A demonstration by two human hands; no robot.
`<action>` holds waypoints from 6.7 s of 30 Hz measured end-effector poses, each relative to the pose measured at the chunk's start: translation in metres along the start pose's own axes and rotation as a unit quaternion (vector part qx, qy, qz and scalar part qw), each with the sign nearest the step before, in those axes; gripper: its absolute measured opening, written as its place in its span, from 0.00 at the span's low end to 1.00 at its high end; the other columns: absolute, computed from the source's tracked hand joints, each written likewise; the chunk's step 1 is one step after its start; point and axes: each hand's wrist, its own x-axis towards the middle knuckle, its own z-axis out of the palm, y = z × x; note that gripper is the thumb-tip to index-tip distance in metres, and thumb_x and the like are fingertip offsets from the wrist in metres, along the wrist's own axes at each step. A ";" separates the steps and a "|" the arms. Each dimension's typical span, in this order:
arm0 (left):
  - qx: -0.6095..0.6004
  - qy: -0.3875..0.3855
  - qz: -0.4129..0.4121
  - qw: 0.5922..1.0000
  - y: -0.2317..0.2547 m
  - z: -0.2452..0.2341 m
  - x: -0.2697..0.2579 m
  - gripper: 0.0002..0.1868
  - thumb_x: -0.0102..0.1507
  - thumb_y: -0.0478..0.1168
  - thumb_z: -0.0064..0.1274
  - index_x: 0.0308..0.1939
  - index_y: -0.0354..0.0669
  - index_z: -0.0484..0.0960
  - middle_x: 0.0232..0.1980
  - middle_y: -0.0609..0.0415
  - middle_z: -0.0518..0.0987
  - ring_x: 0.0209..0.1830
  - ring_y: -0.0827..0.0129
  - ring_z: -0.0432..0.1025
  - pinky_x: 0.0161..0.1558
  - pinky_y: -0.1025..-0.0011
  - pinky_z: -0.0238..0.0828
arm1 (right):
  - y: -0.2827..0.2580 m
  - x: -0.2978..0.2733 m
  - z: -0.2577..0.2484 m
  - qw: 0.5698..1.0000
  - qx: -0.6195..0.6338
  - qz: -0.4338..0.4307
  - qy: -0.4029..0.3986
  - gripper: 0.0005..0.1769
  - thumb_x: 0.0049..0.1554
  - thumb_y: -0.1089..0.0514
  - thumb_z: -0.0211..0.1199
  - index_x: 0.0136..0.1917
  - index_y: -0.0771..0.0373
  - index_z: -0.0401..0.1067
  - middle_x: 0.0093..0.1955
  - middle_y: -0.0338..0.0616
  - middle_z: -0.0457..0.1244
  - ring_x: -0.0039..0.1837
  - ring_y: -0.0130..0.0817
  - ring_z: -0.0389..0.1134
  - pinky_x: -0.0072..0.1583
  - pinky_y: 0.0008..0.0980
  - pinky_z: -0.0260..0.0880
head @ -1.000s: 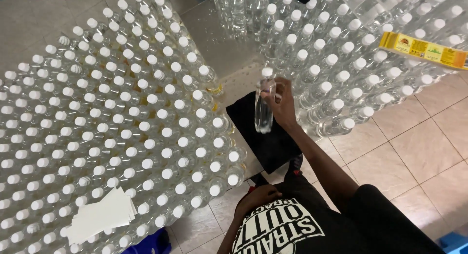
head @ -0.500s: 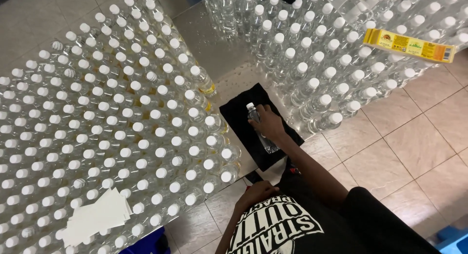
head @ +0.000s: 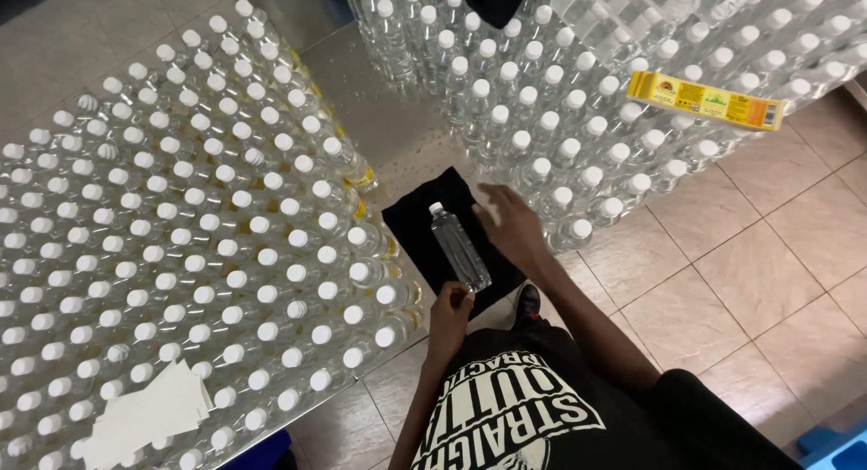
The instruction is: Manually applying adhesive labels to clear plastic water bottles in a production environment.
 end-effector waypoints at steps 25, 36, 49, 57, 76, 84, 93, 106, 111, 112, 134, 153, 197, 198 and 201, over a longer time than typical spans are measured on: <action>-0.079 0.013 0.099 0.992 0.098 0.051 -0.030 0.19 0.73 0.46 0.55 0.66 0.45 0.79 0.54 0.48 0.86 0.52 0.62 0.82 0.54 0.62 0.80 | 0.251 0.046 -0.221 0.896 -0.247 -0.151 0.338 0.07 0.68 0.66 0.78 0.58 0.56 0.88 0.63 0.44 0.78 0.67 0.44 0.78 0.78 0.52 0.67; -0.055 0.011 0.087 0.995 0.116 0.040 -0.043 0.19 0.70 0.50 0.55 0.61 0.48 0.82 0.54 0.52 0.88 0.52 0.67 0.84 0.57 0.69 0.81 | 0.243 0.043 -0.234 0.916 -0.168 -0.111 0.347 0.13 0.59 0.61 0.88 0.53 0.59 0.85 0.58 0.45 0.78 0.60 0.45 0.77 0.78 0.56 0.63; -0.144 0.058 0.263 0.952 0.196 0.005 -0.045 0.25 0.73 0.45 0.60 0.71 0.40 0.75 0.65 0.44 0.82 0.66 0.55 0.78 0.62 0.58 0.78 | 0.023 -0.052 -0.167 0.967 0.200 -0.061 0.148 0.14 0.60 0.64 0.80 0.59 0.64 0.83 0.55 0.55 0.74 0.58 0.48 0.77 0.68 0.52 0.72; -0.190 0.175 0.236 0.937 0.178 0.011 -0.050 0.16 0.70 0.42 0.67 0.59 0.38 0.85 0.48 0.49 0.86 0.43 0.76 0.77 0.43 0.70 0.79 | -0.050 -0.084 -0.108 0.971 0.176 -0.142 0.073 0.13 0.62 0.64 0.73 0.61 0.59 0.84 0.56 0.50 0.76 0.60 0.53 0.78 0.64 0.52 0.76; -0.274 0.152 0.246 0.917 0.159 0.007 -0.042 0.11 0.69 0.34 0.66 0.53 0.31 0.87 0.39 0.44 0.88 0.38 0.70 0.83 0.42 0.67 0.85 | -0.078 -0.096 -0.074 0.958 0.267 -0.078 0.069 0.18 0.61 0.60 0.76 0.64 0.63 0.82 0.53 0.54 0.76 0.60 0.53 0.78 0.61 0.53 0.79; -0.298 0.156 0.247 0.909 0.163 0.018 -0.041 0.11 0.68 0.33 0.67 0.52 0.30 0.86 0.41 0.42 0.89 0.38 0.65 0.86 0.42 0.62 0.89 | -0.076 -0.098 -0.085 0.941 0.329 -0.012 0.075 0.20 0.56 0.61 0.81 0.61 0.62 0.83 0.53 0.48 0.76 0.61 0.38 0.76 0.67 0.48 0.76; -0.215 0.113 0.281 0.928 0.166 0.029 -0.045 0.15 0.72 0.38 0.63 0.61 0.36 0.86 0.36 0.47 0.83 0.40 0.67 0.83 0.46 0.62 0.82 | -0.058 -0.094 -0.093 0.930 0.359 0.027 0.070 0.10 0.64 0.59 0.74 0.58 0.64 0.84 0.49 0.49 0.75 0.57 0.35 0.77 0.65 0.45 0.77; -0.255 0.296 0.302 0.870 0.175 -0.002 -0.038 0.16 0.74 0.38 0.58 0.66 0.41 0.81 0.53 0.53 0.79 0.52 0.75 0.71 0.58 0.66 0.73 | -0.027 -0.107 -0.103 0.929 0.363 0.073 -0.016 0.09 0.66 0.60 0.66 0.57 0.66 0.77 0.57 0.58 0.74 0.64 0.47 0.73 0.69 0.51 0.68; -0.252 0.271 0.323 0.871 0.167 -0.002 -0.035 0.22 0.74 0.36 0.57 0.72 0.47 0.72 0.56 0.58 0.77 0.50 0.82 0.70 0.56 0.73 0.71 | -0.044 -0.098 -0.124 0.934 0.343 0.081 -0.053 0.16 0.66 0.56 0.67 0.63 0.66 0.80 0.57 0.62 0.74 0.66 0.53 0.74 0.71 0.56 0.70; -0.248 0.248 0.323 0.879 0.165 0.002 -0.037 0.24 0.73 0.36 0.58 0.73 0.46 0.71 0.56 0.55 0.79 0.49 0.79 0.72 0.54 0.72 0.72 | -0.050 -0.094 -0.129 0.934 0.350 0.069 -0.033 0.18 0.68 0.50 0.66 0.64 0.63 0.80 0.57 0.57 0.74 0.66 0.48 0.75 0.71 0.53 0.70; -0.219 0.003 0.342 0.914 0.151 0.016 -0.080 0.35 0.80 0.60 0.38 0.80 0.38 0.69 0.83 0.39 0.68 0.84 0.48 0.58 0.79 0.48 0.57 | -0.087 -0.115 -0.064 0.895 0.429 0.002 0.123 0.09 0.68 0.62 0.67 0.57 0.73 0.79 0.45 0.55 0.72 0.49 0.39 0.77 0.59 0.41 0.78; -0.350 0.150 0.173 0.908 0.056 -0.008 -0.025 0.25 0.79 0.56 0.47 0.61 0.39 0.87 0.52 0.43 0.87 0.53 0.66 0.80 0.53 0.64 0.76 | -0.106 -0.121 -0.032 0.886 0.461 -0.048 0.029 0.11 0.69 0.66 0.63 0.61 0.75 0.80 0.44 0.51 0.70 0.48 0.30 0.74 0.55 0.37 0.80; -0.030 0.471 0.348 0.810 0.060 -0.202 -0.130 0.03 0.76 0.30 0.54 0.50 0.38 0.83 0.49 0.46 0.85 0.59 0.52 0.82 0.68 0.56 0.76 | -0.095 -0.092 -0.038 0.813 0.570 0.041 0.108 0.12 0.71 0.63 0.58 0.64 0.72 0.76 0.50 0.55 0.70 0.53 0.44 0.75 0.59 0.45 0.82; -0.028 0.470 0.350 0.810 0.083 -0.158 -0.129 0.03 0.76 0.30 0.54 0.50 0.38 0.83 0.49 0.46 0.85 0.59 0.52 0.82 0.68 0.56 0.76 | -0.103 -0.097 -0.036 0.812 0.572 0.041 0.109 0.12 0.71 0.63 0.58 0.64 0.72 0.76 0.50 0.55 0.70 0.53 0.44 0.75 0.59 0.45 0.82; -0.115 0.205 0.304 0.923 0.133 -0.056 -0.103 0.25 0.69 0.43 0.63 0.68 0.38 0.81 0.66 0.41 0.83 0.71 0.44 0.76 0.72 0.47 0.72 | -0.115 -0.099 -0.033 0.835 0.539 0.036 0.106 0.14 0.70 0.61 0.61 0.64 0.74 0.76 0.53 0.58 0.72 0.54 0.44 0.75 0.61 0.48 0.81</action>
